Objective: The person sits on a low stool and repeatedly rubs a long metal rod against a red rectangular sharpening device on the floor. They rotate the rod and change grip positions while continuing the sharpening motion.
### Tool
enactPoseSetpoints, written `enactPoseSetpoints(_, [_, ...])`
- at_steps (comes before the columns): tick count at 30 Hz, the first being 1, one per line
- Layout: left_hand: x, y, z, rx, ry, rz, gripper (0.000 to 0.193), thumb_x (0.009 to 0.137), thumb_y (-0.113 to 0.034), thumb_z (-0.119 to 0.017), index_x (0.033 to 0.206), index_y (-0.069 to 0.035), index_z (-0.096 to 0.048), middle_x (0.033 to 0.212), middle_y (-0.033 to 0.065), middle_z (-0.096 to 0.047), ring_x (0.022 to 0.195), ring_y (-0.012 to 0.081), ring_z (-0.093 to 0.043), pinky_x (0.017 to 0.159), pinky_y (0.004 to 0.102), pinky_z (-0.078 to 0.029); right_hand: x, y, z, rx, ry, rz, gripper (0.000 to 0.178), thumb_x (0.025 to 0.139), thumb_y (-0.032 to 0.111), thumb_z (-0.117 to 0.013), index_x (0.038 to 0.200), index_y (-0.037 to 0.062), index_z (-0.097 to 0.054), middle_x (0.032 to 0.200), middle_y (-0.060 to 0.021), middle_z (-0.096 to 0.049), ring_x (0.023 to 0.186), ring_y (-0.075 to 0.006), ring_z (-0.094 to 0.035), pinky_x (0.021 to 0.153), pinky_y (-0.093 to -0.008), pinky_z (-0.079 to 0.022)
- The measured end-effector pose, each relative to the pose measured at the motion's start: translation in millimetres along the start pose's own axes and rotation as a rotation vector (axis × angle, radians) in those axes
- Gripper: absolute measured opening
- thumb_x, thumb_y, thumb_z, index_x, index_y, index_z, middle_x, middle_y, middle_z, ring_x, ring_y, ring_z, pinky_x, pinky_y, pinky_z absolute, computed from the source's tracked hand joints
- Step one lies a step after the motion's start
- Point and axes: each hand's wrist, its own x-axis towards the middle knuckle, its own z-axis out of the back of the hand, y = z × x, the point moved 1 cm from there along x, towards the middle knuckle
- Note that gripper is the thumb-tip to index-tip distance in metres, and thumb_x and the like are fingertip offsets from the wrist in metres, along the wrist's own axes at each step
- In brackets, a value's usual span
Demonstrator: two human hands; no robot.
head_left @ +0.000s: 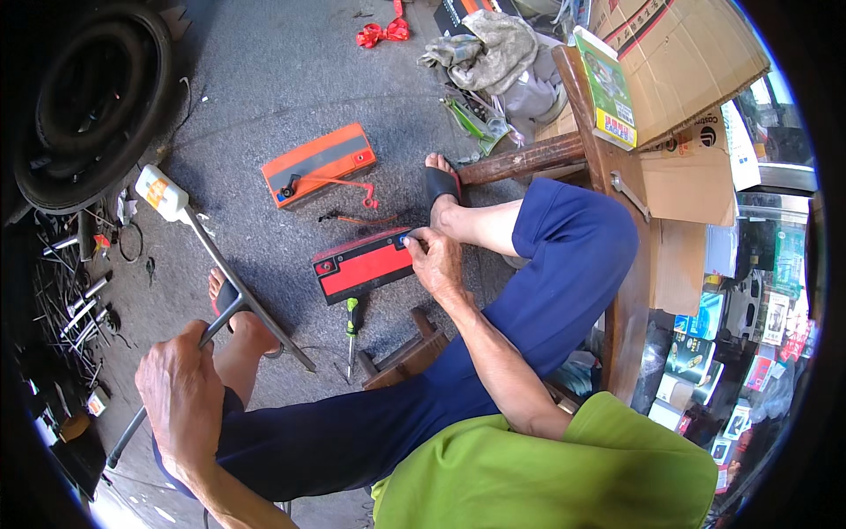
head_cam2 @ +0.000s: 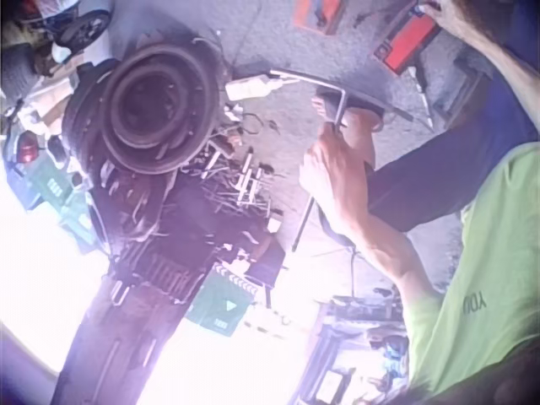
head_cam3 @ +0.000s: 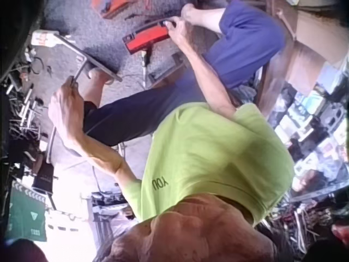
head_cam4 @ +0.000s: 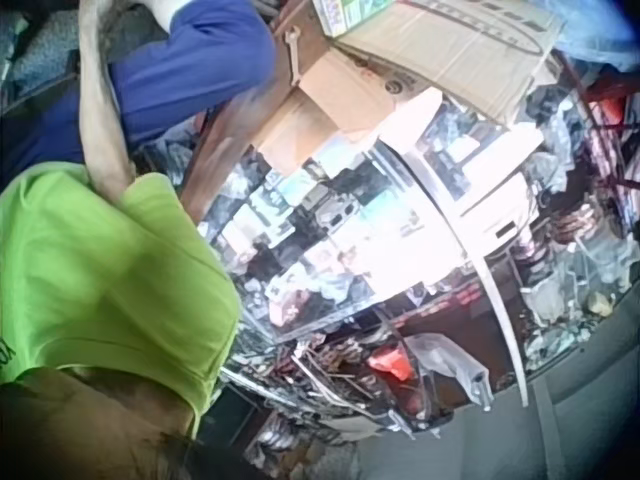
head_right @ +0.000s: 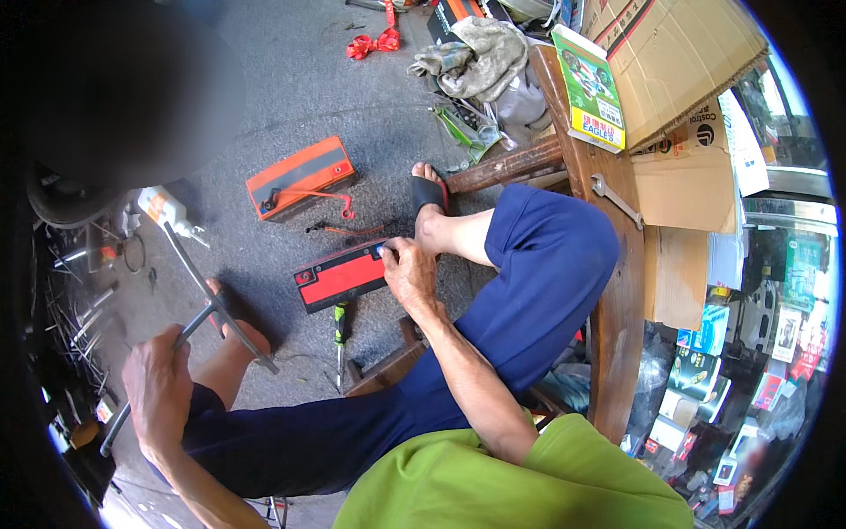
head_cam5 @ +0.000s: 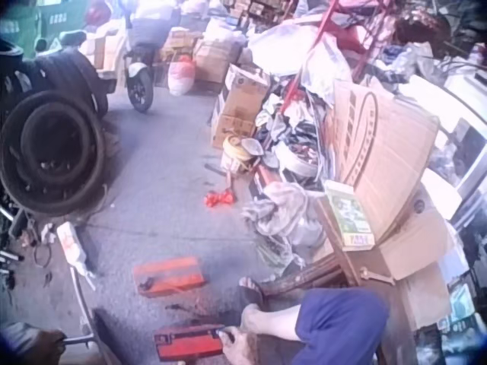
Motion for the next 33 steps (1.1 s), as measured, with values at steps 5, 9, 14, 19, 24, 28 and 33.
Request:
enactPoseSetpoints(5, [-0.4,0.4,3.4,-0.006,-0.050,-0.001,0.022,0.082,-0.007,-0.068,0.104,-0.006,-0.065,0.092,0.0158,-0.064,0.090,0.0359,-0.060,0.078,0.0449,-0.046,-0.1,9.2,-0.7,-0.143,-0.006,0.083,0.012,0.085,0.012,-0.066,0.083,0.0008,-0.066,0.077,-0.0156,-0.066,0.076,-0.0358,-0.063,0.069,-0.0456,-0.048])
enactPoseSetpoints(9, [0.4,-2.3,5.8,-0.074,-0.061,-0.001,0.019,0.081,-0.006,-0.067,0.100,-0.005,-0.066,0.088,0.0176,-0.064,0.088,0.0366,-0.060,0.076,0.0457,-0.046,-2.4,7.8,-2.4,-0.146,-0.040,0.100,0.010,0.085,0.011,-0.067,0.084,0.0015,-0.066,0.078,-0.0152,-0.065,0.075,-0.0353,-0.063,0.068,-0.0452,-0.048])
enactPoseSetpoints(14, [-1.3,-2.8,4.2,-0.100,-0.121,-0.026,0.014,0.080,-0.005,-0.066,0.093,-0.003,-0.068,0.079,0.0211,-0.062,0.081,0.0380,-0.060,0.071,0.0466,-0.046,-3.8,7.9,-2.6,-0.076,-0.004,0.005,0.012,0.087,0.014,-0.064,0.089,0.0025,-0.066,0.084,-0.0159,-0.066,0.081,-0.0365,-0.062,0.073,-0.0472,-0.048])
enactPoseSetpoints(19, [-1.9,-1.9,-0.5,-0.099,-0.190,-0.074,0.010,0.079,-0.005,-0.064,0.088,-0.002,-0.067,0.075,0.0221,-0.061,0.075,0.0388,-0.061,0.068,0.0465,-0.046,-3.0,9.7,1.1,-0.148,0.036,0.093,0.012,0.086,0.013,-0.065,0.090,0.0024,-0.066,0.085,-0.0157,-0.065,0.082,-0.0362,-0.062,0.073,-0.0470,-0.048])
enactPoseSetpoints(24, [-4.3,0.5,-5.0,-0.106,-0.269,-0.130,0.006,0.077,-0.005,-0.061,0.080,-0.002,-0.065,0.068,0.0232,-0.060,0.069,0.0400,-0.062,0.065,0.0467,-0.047,-6.3,9.3,-2.7,-0.095,0.027,0.074,0.011,0.086,0.013,-0.064,0.091,0.0029,-0.066,0.086,-0.0164,-0.065,0.083,-0.0366,-0.062,0.074,-0.0466,-0.048])
enactPoseSetpoints(28, [-5.8,1.7,-1.5,-0.110,-0.186,-0.098,0.014,0.078,-0.003,-0.066,0.092,-0.002,-0.069,0.075,0.0231,-0.061,0.076,0.0396,-0.061,0.068,0.0470,-0.046,-4.8,-0.9,-7.5,0.074,-0.040,-0.084,0.013,0.086,0.014,-0.067,0.090,0.0016,-0.069,0.079,-0.0158,-0.068,0.073,-0.0307,-0.066,0.068,-0.0410,-0.051])
enactPoseSetpoints(33, [-7.9,1.3,-2.1,-0.118,-0.274,-0.139,0.009,0.078,-0.007,-0.060,0.081,-0.001,-0.066,0.067,0.0230,-0.060,0.067,0.0395,-0.062,0.064,0.0465,-0.048,-1.7,-17.3,-6.7,0.203,-0.050,-0.188,0.014,0.085,0.013,-0.070,0.089,0.0000,-0.071,0.068,-0.0142,-0.069,0.060,-0.0218,-0.067,0.059,-0.0353,-0.051])
